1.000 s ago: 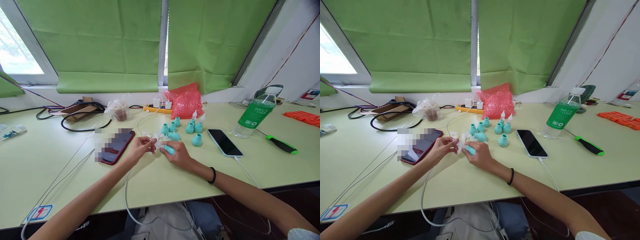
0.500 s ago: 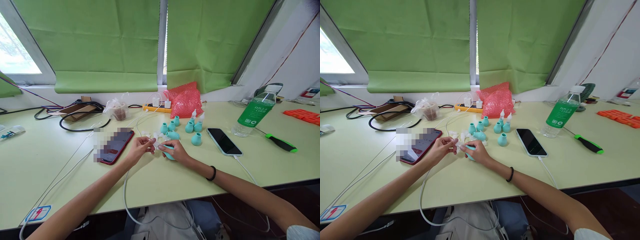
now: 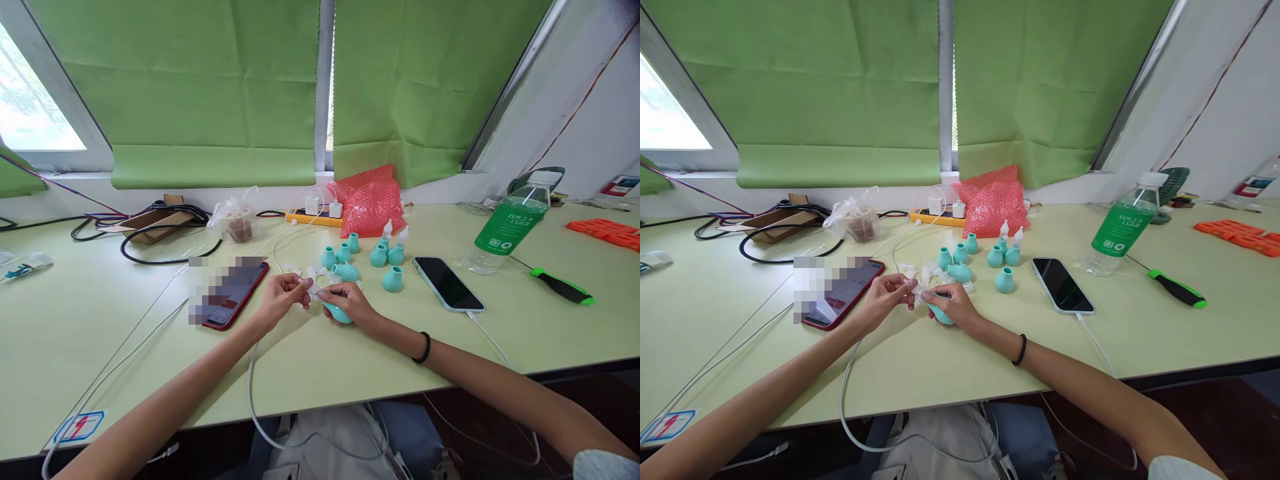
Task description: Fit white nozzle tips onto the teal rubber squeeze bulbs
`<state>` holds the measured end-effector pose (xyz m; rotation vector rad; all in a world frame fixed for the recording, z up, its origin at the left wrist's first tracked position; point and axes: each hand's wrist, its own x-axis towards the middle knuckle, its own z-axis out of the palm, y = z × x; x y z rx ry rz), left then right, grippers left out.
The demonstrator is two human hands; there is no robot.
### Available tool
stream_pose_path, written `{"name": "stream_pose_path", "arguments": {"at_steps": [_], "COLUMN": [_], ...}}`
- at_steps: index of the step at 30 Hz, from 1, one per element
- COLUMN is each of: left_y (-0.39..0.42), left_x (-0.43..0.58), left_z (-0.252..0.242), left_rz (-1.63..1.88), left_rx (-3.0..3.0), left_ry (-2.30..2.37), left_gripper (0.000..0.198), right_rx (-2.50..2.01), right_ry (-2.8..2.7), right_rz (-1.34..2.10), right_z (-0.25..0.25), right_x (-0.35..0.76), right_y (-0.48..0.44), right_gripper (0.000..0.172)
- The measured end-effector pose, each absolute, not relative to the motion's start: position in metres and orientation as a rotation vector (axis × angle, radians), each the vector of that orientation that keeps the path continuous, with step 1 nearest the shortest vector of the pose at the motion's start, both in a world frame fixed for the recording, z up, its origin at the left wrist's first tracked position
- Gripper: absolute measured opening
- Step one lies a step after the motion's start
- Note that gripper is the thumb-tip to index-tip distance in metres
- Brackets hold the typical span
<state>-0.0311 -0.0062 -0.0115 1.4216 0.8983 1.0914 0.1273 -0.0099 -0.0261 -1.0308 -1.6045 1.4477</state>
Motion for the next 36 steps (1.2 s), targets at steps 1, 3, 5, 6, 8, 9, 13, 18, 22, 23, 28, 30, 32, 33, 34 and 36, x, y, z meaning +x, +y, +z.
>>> {"name": "stream_pose_path", "arguments": {"at_steps": [1,3,5,6,8,9,13,18,22,23,28,30,32,33,34,36], "left_y": [-0.006,-0.006,-0.005,-0.005,-0.005,-0.006,-0.005,-0.003,-0.004,-0.004,-0.001,0.001,0.002,0.002,0.002,0.002], "left_x": [-0.031,-0.032,-0.033,-0.033,-0.033,-0.033,-0.033,-0.035,-0.034,-0.035,-0.038,-0.039,-0.039,-0.039,-0.039,-0.038], "left_z": [-0.011,-0.01,-0.009,-0.008,-0.007,-0.006,-0.005,-0.012,-0.021,-0.023,-0.026,-0.027,-0.029,-0.03,-0.031,-0.033], "left_rz": [1.097,1.105,1.111,1.112,1.102,1.092,1.098,1.077,0.768,0.701,0.546,0.544,0.562,0.579,0.6,0.638], "left_rx": [1.429,1.436,1.437,1.438,1.456,1.472,1.545,2.119,2.637,2.67,2.707,2.737,2.744,2.737,2.724,2.697], "left_ry": [0.904,0.899,0.867,0.843,0.805,0.794,0.823,1.193,1.46,1.515,1.657,1.639,1.592,1.566,1.541,1.501], "left_gripper": [0.029,0.028,0.025,0.024,0.021,0.02,0.03,0.032,0.029,0.03,0.029,0.03,0.033,0.034,0.036,0.037], "right_rx": [-1.028,-0.993,-0.912,-0.86,-0.774,-0.753,-0.795,-0.964,-1.051,-1.068,-1.191,-1.256,-1.298,-1.305,-1.307,-1.306], "right_ry": [-1.606,-1.655,-1.767,-1.837,-1.971,-2.022,-2.046,-1.714,-1.597,-1.595,-1.62,-1.647,-1.681,-1.698,-1.718,-1.761], "right_rz": [1.457,1.439,1.341,1.268,1.103,1.02,0.716,0.234,-0.104,-0.151,-0.247,-0.243,-0.243,-0.244,-0.245,-0.254], "right_z": [-0.026,-0.025,-0.022,-0.021,-0.018,-0.017,-0.016,-0.009,-0.002,-0.002,-0.008,-0.011,-0.013,-0.013,-0.013,-0.012], "right_x": [0.127,0.128,0.128,0.129,0.13,0.131,0.137,0.157,0.174,0.177,0.186,0.187,0.187,0.187,0.187,0.186], "right_y": [-0.01,-0.01,-0.011,-0.011,-0.01,-0.009,0.001,0.025,0.041,0.044,0.055,0.057,0.057,0.057,0.057,0.056], "right_gripper": [0.03,0.03,0.028,0.027,0.023,0.02,0.016,0.016,0.017,0.018,0.035,0.042,0.045,0.045,0.045,0.044]}}
